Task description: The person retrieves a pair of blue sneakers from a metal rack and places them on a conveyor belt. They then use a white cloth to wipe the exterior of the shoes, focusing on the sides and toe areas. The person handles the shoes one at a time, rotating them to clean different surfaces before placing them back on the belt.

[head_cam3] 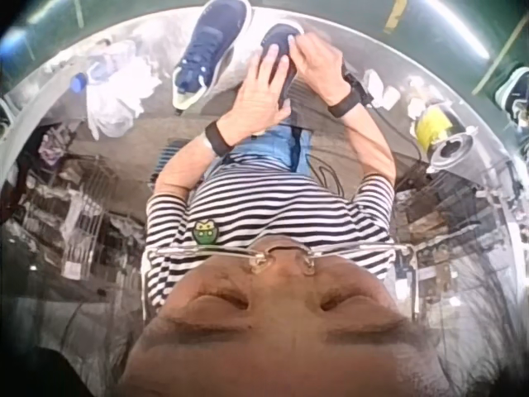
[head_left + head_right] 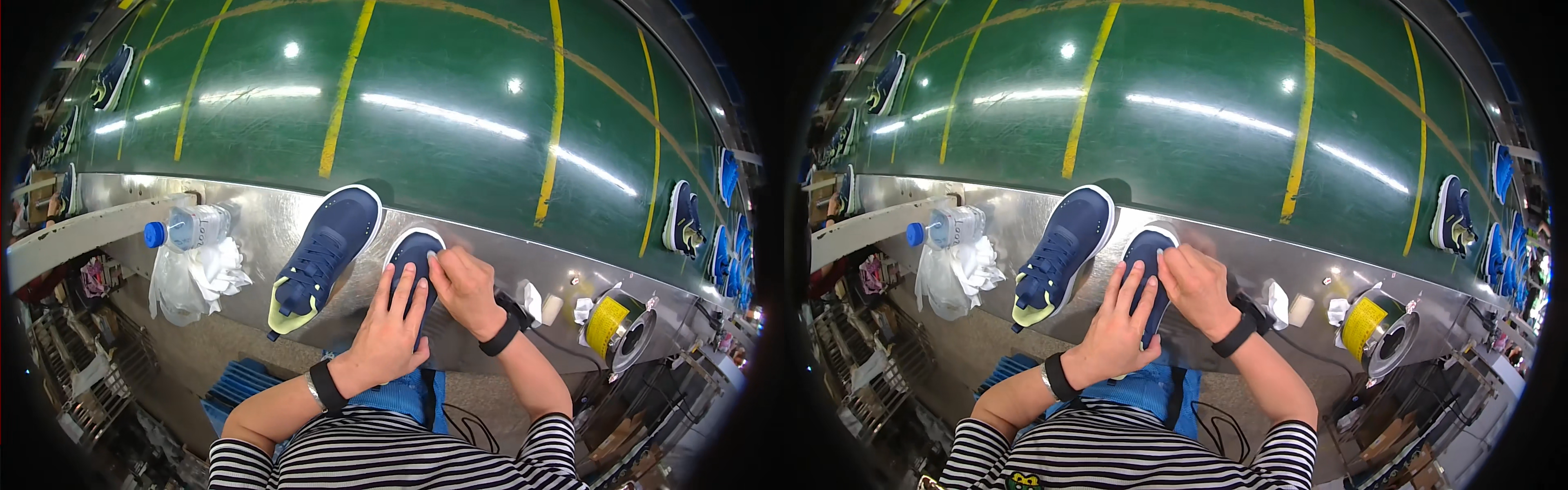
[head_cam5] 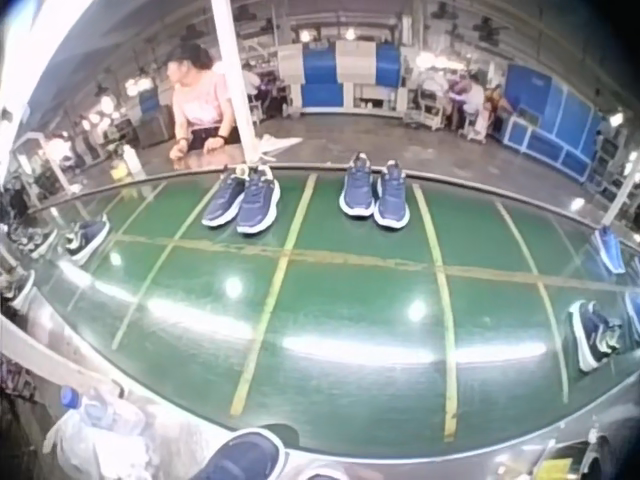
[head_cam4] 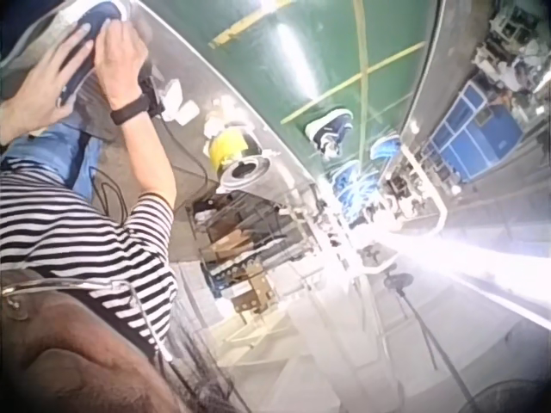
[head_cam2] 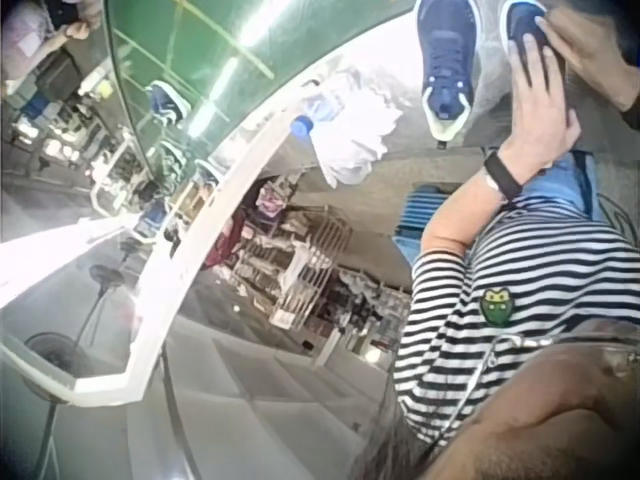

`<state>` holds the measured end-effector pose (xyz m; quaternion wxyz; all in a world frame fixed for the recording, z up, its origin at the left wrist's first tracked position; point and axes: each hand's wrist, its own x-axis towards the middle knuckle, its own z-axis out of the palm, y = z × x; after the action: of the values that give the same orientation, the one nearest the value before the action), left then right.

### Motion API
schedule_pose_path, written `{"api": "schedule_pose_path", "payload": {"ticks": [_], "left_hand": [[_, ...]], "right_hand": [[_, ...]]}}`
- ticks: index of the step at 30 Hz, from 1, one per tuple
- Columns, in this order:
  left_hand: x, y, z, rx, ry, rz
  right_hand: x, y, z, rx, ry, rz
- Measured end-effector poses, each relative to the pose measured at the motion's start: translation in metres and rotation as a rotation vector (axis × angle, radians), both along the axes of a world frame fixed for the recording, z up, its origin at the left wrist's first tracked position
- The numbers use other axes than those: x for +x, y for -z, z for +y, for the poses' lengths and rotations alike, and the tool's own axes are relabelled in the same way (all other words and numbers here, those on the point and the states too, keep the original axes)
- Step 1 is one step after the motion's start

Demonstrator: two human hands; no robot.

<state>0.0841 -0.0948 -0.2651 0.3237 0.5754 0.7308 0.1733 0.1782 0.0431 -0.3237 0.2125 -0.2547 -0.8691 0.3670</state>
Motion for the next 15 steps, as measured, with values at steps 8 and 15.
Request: {"api": "schedule_pose_path", "payload": {"ticks": [8,15], "left_hand": [[0.001,0.0,0.0,-0.001,-0.009,-0.009],[-0.003,0.002,0.001,0.027,0.0,-0.014]], "right_hand": [[0.007,-0.004,0.001,0.003,-0.04,-0.032],[-0.026,0.0,0.011,0.001,-0.039,0.017]]}}
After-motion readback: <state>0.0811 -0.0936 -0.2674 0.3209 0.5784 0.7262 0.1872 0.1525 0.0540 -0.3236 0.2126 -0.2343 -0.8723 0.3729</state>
